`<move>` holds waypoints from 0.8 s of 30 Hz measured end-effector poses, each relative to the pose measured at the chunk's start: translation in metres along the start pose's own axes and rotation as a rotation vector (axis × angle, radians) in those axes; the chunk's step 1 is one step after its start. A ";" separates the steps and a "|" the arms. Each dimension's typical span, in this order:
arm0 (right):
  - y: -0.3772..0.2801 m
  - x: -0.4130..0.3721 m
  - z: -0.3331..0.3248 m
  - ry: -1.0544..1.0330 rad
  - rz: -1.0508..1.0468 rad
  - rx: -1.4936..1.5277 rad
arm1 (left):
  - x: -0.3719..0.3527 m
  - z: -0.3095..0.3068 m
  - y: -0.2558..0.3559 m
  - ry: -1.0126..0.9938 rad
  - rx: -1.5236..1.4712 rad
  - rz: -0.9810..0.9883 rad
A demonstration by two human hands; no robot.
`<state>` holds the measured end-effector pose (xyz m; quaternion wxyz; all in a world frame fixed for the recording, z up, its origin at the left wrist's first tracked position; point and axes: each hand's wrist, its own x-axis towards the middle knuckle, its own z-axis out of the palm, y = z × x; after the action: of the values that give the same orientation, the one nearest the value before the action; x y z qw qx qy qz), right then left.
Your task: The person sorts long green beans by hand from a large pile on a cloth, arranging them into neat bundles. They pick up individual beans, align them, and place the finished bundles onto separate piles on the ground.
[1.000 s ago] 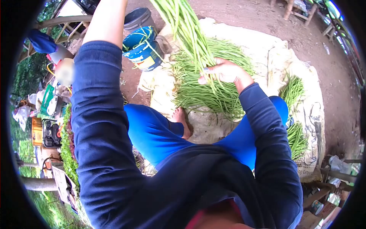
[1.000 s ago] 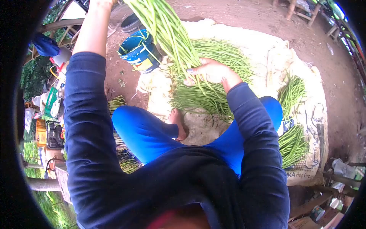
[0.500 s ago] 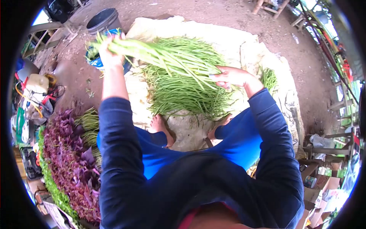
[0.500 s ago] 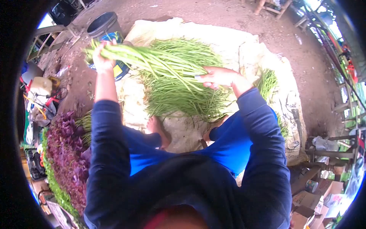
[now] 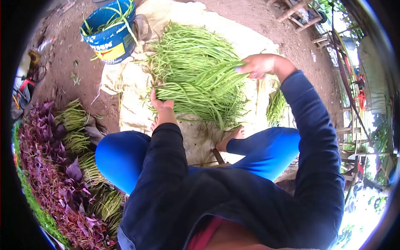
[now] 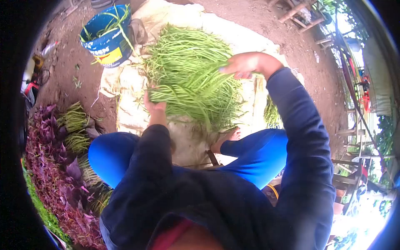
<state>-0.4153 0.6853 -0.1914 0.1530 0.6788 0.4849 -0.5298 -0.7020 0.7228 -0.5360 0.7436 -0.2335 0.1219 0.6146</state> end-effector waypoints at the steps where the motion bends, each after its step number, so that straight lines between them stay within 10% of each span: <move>1: 0.009 0.008 -0.008 -0.013 0.006 -0.004 | 0.002 -0.009 0.007 -0.066 -0.020 -0.041; 5: 0.004 0.008 -0.020 0.167 0.235 -0.695 | 0.000 0.012 0.002 0.055 0.017 0.038; 7: 0.002 -0.006 -0.023 -0.028 0.122 0.079 | 0.002 0.004 0.004 0.064 0.070 0.053; 11: -0.010 -0.019 -0.025 0.176 0.343 -0.507 | 0.012 -0.005 0.010 0.027 -0.010 -0.019; 24: 0.024 -0.135 -0.024 0.210 0.132 -0.031 | 0.021 -0.006 -0.002 -0.007 0.353 -0.098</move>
<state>-0.3776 0.6238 -0.0726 0.1464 0.7586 0.4607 -0.4368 -0.6951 0.7373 -0.5504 0.8025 -0.1028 0.2138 0.5475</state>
